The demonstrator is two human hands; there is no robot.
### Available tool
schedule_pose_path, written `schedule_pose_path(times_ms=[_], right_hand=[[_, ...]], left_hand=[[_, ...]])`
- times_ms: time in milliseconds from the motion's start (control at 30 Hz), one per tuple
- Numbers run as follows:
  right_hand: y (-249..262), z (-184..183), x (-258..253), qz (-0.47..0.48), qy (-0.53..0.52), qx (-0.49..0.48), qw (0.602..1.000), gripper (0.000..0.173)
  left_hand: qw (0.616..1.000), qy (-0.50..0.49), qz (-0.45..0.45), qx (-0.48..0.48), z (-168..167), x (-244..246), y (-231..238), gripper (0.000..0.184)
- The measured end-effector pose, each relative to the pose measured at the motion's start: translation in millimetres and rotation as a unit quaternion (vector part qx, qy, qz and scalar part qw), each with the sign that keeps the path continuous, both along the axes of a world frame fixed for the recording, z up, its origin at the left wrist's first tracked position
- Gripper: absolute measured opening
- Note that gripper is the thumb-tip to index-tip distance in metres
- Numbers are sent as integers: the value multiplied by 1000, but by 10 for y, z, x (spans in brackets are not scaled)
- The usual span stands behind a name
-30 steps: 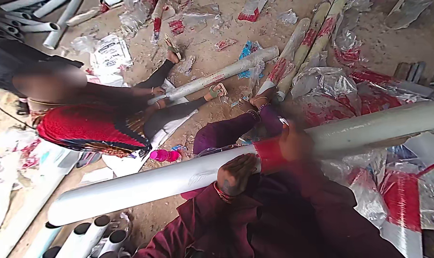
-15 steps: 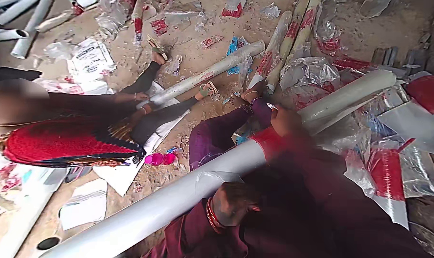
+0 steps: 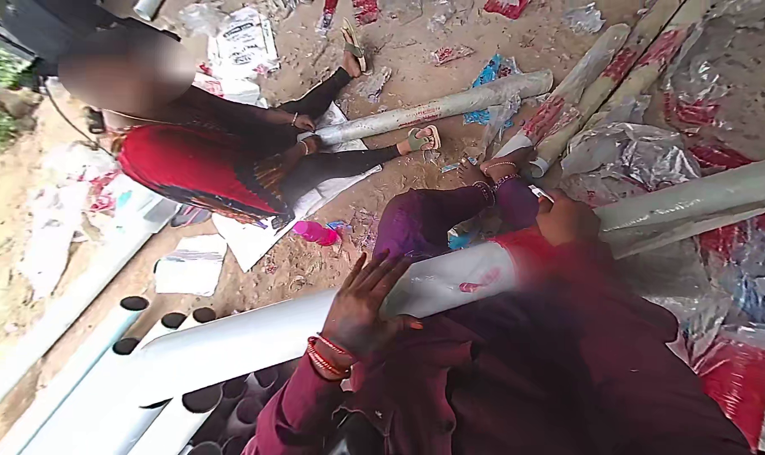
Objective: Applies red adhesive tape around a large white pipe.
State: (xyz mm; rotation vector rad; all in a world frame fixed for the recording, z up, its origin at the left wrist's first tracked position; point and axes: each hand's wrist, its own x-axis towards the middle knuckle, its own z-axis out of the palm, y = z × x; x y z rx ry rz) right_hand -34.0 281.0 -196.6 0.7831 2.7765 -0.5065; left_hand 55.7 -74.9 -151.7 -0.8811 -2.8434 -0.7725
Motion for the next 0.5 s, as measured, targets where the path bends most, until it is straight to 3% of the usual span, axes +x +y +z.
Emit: schedule_pose_path(times_ms=[67,233,300,400,433,500], right_hand=[[22,-26,40,-4,14,3,1000,39],[16,65,158,3,40,-19,999,42],[36,42,197,4,59,-17,998,42],[56,-2,225,-8,81,-9,997,40],[55,-3,221,-10,77,-7,997,40],[49,9,221,-11,71,-6,997,40]], left_hand=[[1000,2,-19,-10,-128,15,317,72],[999,-14,-28,26,-149,-47,700,22],[999,-21,-22,25,-105,-48,670,26],[996,-74,40,-42,-52,31,554,62],[992,-96,55,-59,-65,69,511,63],[997,-26,58,-42,-228,155,439,48]])
